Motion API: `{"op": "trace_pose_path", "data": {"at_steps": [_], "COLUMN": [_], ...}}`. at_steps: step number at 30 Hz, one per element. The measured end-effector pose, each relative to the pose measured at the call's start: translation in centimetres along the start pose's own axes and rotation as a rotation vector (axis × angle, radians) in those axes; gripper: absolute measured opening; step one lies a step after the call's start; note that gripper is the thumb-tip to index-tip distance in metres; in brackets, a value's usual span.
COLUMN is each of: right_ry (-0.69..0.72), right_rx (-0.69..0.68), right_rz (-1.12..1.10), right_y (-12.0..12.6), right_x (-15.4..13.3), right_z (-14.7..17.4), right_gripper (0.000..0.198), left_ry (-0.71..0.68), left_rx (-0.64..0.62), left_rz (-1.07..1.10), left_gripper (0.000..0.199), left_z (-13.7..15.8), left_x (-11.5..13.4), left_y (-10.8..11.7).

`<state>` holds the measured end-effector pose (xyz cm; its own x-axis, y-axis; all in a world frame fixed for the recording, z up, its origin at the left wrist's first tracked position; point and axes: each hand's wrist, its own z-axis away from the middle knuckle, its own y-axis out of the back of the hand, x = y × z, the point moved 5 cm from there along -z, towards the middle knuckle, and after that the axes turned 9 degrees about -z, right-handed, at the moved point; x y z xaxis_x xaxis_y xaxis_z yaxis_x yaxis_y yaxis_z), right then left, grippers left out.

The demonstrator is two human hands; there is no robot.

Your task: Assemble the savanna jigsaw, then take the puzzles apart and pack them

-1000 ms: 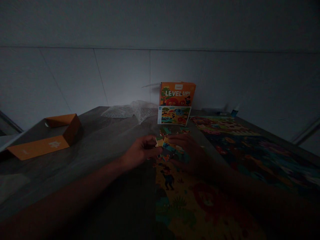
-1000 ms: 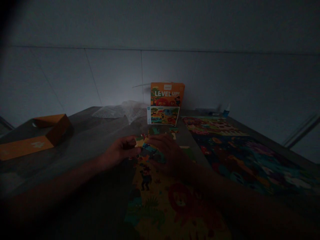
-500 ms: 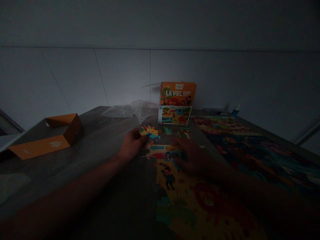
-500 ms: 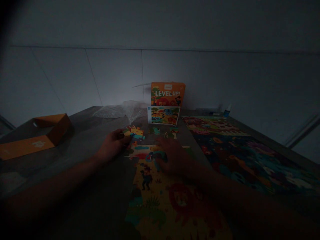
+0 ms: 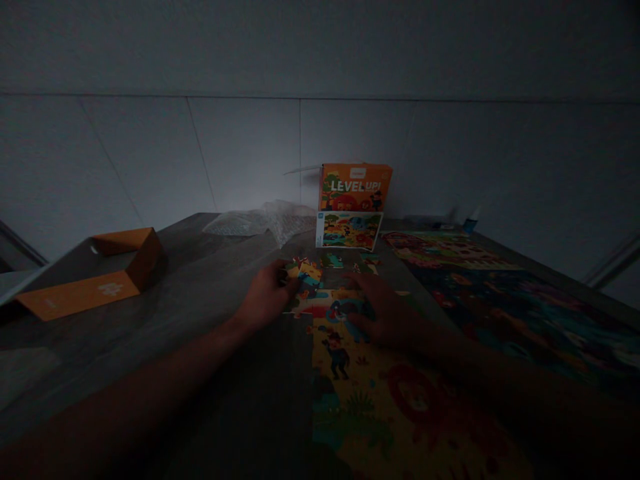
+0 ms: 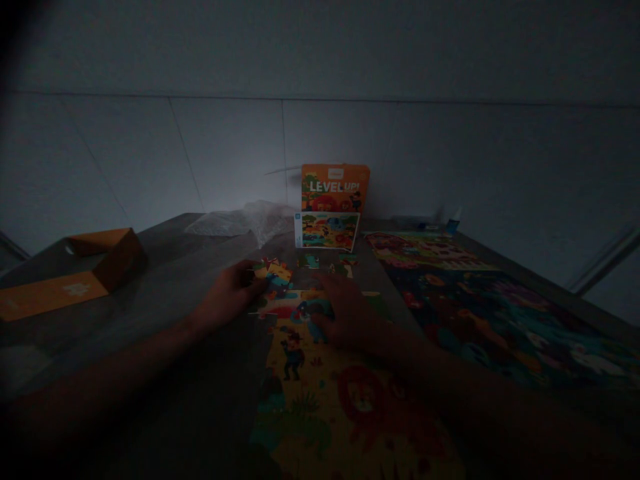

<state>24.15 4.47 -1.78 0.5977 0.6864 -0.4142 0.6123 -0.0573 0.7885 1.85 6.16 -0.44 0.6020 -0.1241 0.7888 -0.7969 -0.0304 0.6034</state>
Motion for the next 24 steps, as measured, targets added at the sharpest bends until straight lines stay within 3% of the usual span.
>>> {"op": "trace_pose_path", "data": {"at_steps": [10, 13, 17, 20, 24], "right_ry": [-0.036, 0.053, 0.359, 0.523, 0.572], "right_rx": [0.037, 0.080, 0.114, 0.081, 0.023], "right_rz": [-0.009, -0.048, -0.109, -0.145, -0.111], "right_y": [0.3, 0.9, 1.6, 1.6, 1.1], "right_x": [0.9, -0.4, -3.4, -4.8, -5.5], "right_z": [-0.3, -0.5, -0.2, 0.3, 0.7], "right_gripper": [0.065, 0.055, 0.018, 0.020, 0.034], "left_ry": [-0.002, -0.031, -0.244, -0.464, -0.642], "left_rx": [0.002, -0.019, -0.098, -0.175, -0.267], "left_rz": [-0.008, 0.023, 0.007, -0.099, -0.142], "left_gripper": [0.025, 0.026, 0.026, 0.024, 0.027], "left_z": [-0.3, -0.2, 0.7, 2.0, 3.4], "left_x": [-0.4, -0.3, 1.1, 2.4, 3.6], "left_y": [0.0, -0.3, -1.0, -1.5, -1.7]}}
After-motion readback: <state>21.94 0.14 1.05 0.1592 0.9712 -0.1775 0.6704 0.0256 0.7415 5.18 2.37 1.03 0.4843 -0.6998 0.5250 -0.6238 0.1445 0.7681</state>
